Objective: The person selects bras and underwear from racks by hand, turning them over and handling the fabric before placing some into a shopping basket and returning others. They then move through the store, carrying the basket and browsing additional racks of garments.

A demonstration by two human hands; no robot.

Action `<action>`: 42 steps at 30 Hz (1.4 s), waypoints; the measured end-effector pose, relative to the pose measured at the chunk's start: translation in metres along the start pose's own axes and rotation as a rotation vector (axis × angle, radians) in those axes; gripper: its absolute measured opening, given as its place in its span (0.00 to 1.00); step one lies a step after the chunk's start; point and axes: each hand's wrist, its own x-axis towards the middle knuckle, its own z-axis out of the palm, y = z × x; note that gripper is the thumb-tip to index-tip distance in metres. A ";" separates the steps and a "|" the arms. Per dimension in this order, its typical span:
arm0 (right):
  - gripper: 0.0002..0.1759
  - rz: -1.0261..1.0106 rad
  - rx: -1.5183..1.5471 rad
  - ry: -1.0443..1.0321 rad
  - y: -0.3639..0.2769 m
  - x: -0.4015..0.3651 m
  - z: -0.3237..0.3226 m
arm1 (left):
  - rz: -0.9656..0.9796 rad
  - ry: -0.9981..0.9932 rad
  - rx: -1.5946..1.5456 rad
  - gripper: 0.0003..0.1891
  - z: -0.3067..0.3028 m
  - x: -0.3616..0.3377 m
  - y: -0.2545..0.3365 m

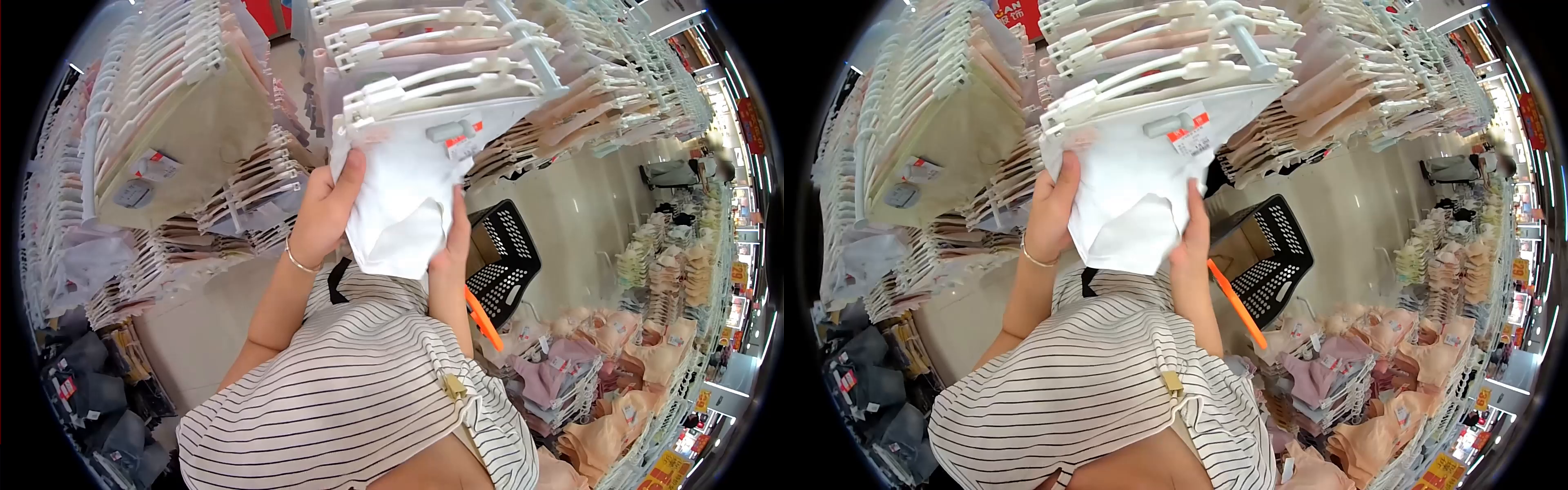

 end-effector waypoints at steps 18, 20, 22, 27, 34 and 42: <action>0.24 -0.805 -0.549 0.238 -0.014 -0.045 0.004 | 0.130 -0.026 0.094 0.21 -0.014 0.000 -0.013; 0.26 -0.792 -0.636 0.152 -0.014 -0.046 -0.006 | 0.057 0.065 -0.153 0.19 0.009 0.000 -0.006; 0.30 -0.753 -0.709 0.107 -0.011 -0.049 -0.011 | 0.023 0.092 -0.249 0.18 0.016 -0.001 -0.004; 0.35 -0.531 -0.769 0.092 -0.013 -0.054 -0.017 | 0.081 -0.061 -0.038 0.15 0.008 0.004 -0.006; 0.14 -0.676 -0.691 0.343 -0.023 -0.042 -0.024 | 0.281 0.055 0.301 0.18 0.011 0.002 -0.005; 0.10 -0.794 -0.566 0.422 -0.019 -0.037 -0.026 | 0.259 -0.008 0.336 0.15 0.007 -0.003 -0.002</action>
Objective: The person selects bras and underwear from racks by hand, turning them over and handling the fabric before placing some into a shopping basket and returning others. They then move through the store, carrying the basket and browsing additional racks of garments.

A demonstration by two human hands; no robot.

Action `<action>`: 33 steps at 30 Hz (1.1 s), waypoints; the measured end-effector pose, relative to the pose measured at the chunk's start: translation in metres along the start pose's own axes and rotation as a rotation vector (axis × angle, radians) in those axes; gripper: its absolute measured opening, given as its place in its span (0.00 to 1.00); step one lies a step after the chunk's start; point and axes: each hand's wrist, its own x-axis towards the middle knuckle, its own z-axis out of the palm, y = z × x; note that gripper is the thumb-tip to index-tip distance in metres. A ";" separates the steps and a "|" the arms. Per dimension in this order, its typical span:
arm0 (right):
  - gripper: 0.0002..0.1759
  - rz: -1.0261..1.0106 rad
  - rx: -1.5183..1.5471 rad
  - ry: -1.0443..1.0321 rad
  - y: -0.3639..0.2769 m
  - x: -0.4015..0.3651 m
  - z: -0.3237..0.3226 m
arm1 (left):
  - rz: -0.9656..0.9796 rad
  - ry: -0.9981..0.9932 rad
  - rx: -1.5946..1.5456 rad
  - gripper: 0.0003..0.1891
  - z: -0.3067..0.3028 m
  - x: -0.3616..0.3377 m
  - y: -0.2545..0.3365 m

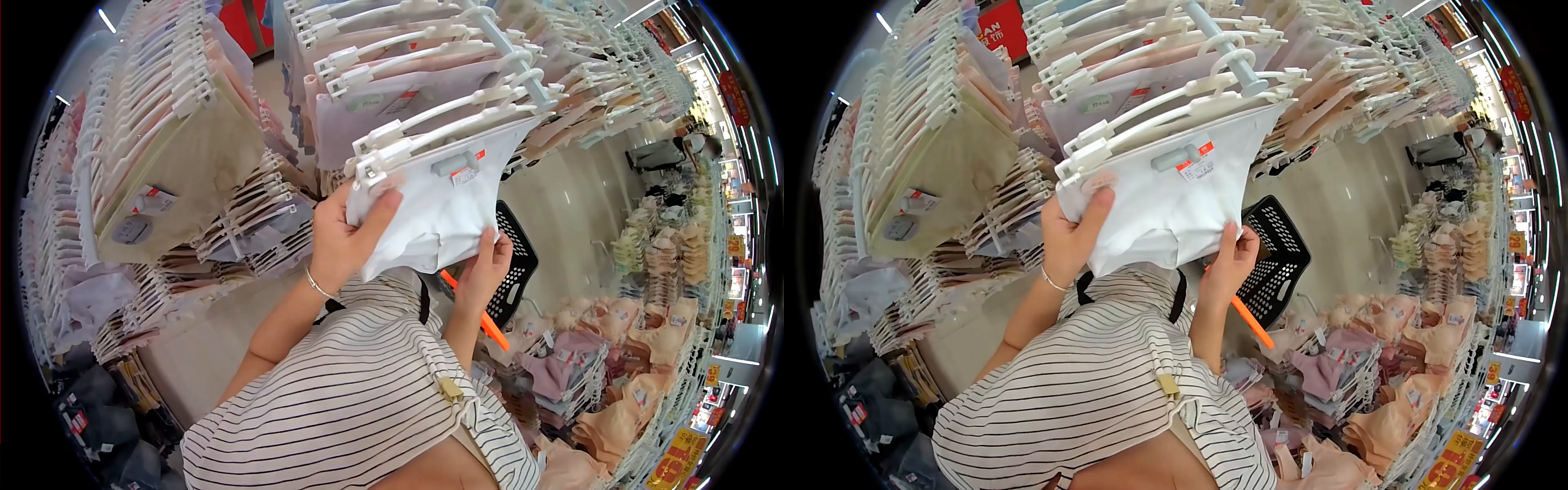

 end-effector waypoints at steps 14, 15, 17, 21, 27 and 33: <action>0.27 0.258 0.381 -0.324 -0.010 -0.020 0.005 | -0.261 -0.271 -0.416 0.30 0.023 -0.006 -0.041; 0.28 0.248 0.350 -0.359 -0.011 -0.021 0.003 | -0.240 -0.248 -0.397 0.28 0.026 -0.006 -0.044; 0.31 0.234 0.307 -0.436 -0.008 -0.021 -0.003 | -0.221 -0.186 -0.314 0.24 0.029 -0.008 -0.043; 0.36 0.286 0.374 -0.327 -0.013 -0.021 -0.001 | -0.182 -0.097 -0.131 0.19 0.029 -0.011 -0.038; 0.23 0.247 0.445 -0.109 -0.007 -0.014 -0.004 | -0.159 0.119 -0.131 0.21 0.032 -0.018 -0.033; 0.22 0.179 0.417 -0.081 -0.010 -0.007 -0.008 | -0.188 0.083 -0.132 0.22 0.030 -0.016 -0.042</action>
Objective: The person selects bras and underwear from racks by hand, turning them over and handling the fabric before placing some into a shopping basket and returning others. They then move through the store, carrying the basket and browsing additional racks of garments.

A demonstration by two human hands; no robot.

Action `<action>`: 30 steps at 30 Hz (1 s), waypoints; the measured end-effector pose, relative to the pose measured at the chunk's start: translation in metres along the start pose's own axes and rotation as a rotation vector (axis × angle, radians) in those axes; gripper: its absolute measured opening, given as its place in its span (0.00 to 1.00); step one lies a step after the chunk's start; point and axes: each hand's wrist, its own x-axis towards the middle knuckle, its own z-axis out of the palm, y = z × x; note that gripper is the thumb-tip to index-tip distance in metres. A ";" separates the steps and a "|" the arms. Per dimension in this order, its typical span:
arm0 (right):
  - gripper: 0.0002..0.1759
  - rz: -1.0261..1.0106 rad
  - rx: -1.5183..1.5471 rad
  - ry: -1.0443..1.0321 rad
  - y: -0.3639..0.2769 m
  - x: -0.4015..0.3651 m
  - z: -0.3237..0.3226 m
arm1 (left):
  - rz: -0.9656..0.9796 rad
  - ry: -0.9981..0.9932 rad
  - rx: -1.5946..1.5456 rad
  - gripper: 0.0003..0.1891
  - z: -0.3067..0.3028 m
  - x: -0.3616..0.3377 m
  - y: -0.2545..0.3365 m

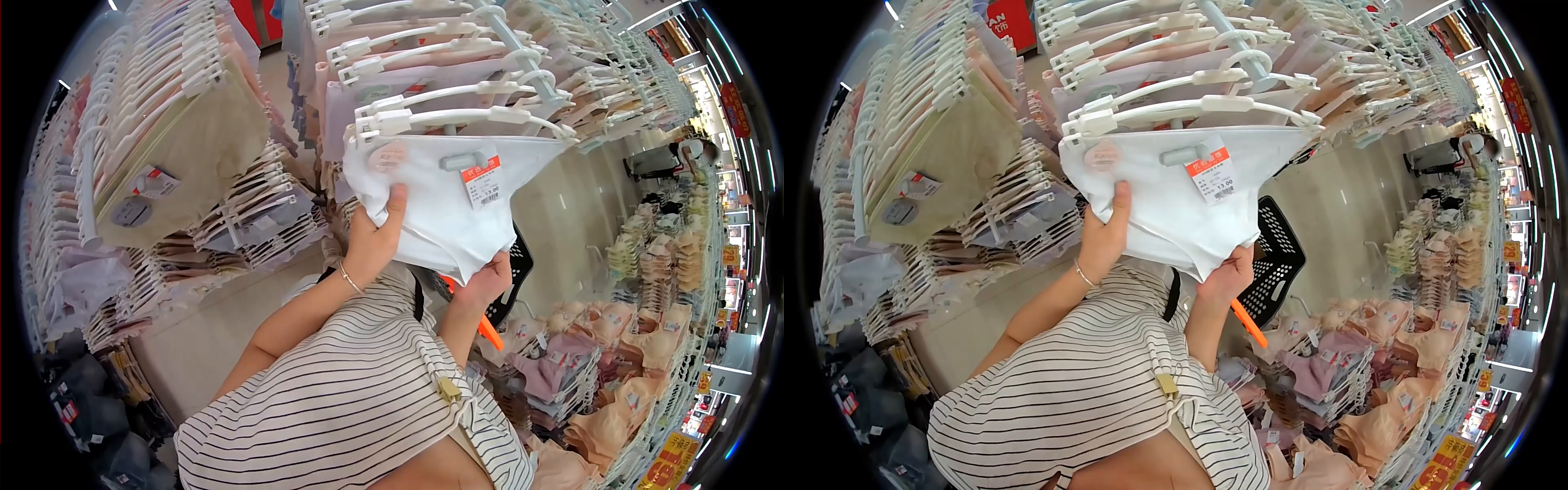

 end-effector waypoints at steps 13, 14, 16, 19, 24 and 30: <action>0.28 -0.016 -0.935 -0.352 0.015 0.024 -0.041 | 0.233 -0.072 0.859 0.23 -0.075 0.035 -0.089; 0.28 0.009 -0.960 -0.374 0.019 0.023 -0.039 | 0.284 -0.019 0.939 0.23 -0.081 0.039 -0.097; 0.27 0.065 -0.972 -0.406 0.026 0.021 -0.034 | 0.296 0.014 1.070 0.24 -0.090 0.045 -0.116; 0.27 0.075 -1.029 -0.429 0.032 0.018 -0.026 | 0.269 0.039 1.144 0.24 -0.097 0.052 -0.138; 0.24 0.098 -1.027 -0.488 0.030 0.014 -0.031 | 0.295 0.001 1.164 0.24 -0.104 0.071 -0.176; 0.23 0.136 -1.055 -0.494 0.022 0.006 -0.051 | 0.413 -0.025 1.007 0.17 -0.094 0.079 -0.194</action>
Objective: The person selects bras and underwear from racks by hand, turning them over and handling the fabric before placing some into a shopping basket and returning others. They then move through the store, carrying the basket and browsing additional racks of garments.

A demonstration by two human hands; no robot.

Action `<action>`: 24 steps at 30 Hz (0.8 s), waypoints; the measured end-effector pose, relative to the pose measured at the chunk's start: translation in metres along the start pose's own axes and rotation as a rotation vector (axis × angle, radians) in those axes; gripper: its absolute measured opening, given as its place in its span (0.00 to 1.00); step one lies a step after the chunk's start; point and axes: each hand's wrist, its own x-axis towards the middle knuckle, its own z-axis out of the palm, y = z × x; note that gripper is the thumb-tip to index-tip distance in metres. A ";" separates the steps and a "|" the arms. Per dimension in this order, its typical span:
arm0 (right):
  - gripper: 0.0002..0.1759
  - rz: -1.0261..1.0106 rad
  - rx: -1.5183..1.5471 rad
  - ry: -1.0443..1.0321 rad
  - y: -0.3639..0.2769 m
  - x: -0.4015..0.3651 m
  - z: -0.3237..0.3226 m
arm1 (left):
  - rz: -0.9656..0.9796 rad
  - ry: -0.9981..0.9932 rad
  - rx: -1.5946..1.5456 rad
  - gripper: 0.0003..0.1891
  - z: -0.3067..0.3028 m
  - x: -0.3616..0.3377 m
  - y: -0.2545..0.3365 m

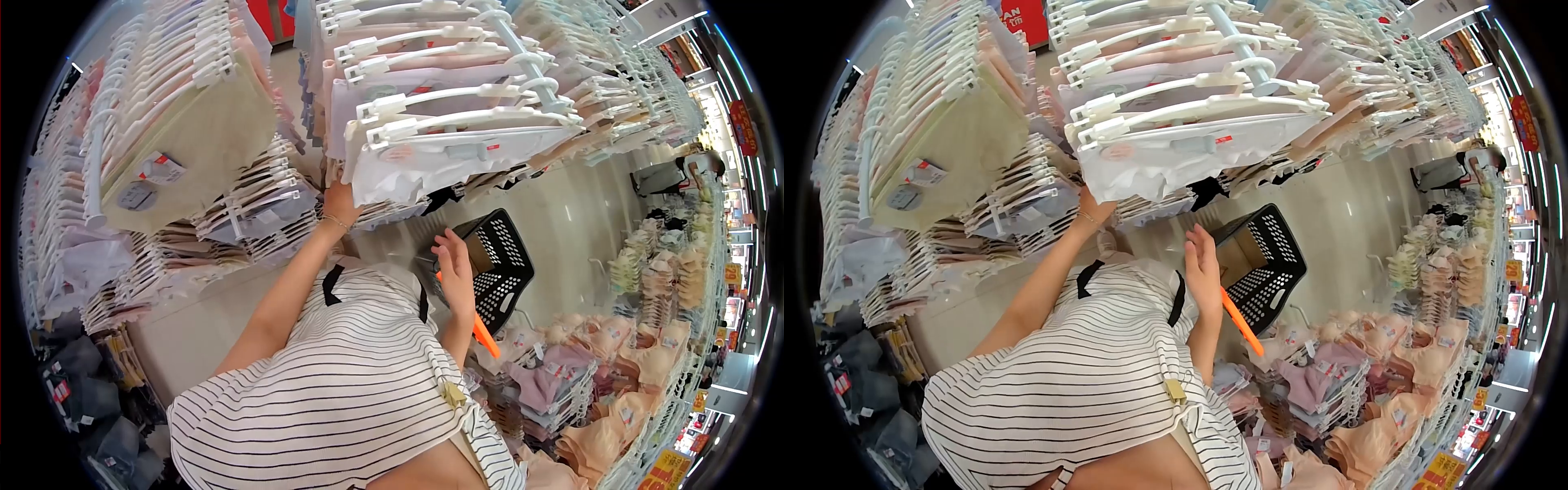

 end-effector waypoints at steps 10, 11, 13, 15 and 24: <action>0.22 0.018 0.062 0.014 0.028 -0.020 -0.014 | -0.058 0.046 -0.313 0.08 0.015 -0.017 0.027; 0.22 0.014 0.063 0.011 0.030 -0.020 -0.014 | -0.073 0.014 -0.348 0.08 0.009 -0.019 0.030; 0.21 0.022 0.056 0.009 0.035 -0.017 -0.014 | -0.106 -0.047 -0.416 0.07 -0.001 -0.021 0.034; 0.22 0.018 0.055 -0.003 0.044 -0.012 -0.011 | -0.149 -0.088 -0.470 0.07 -0.014 -0.021 0.041; 0.21 0.184 0.265 -0.080 0.062 0.035 0.049 | -0.315 -0.172 -0.661 0.13 -0.023 -0.021 0.039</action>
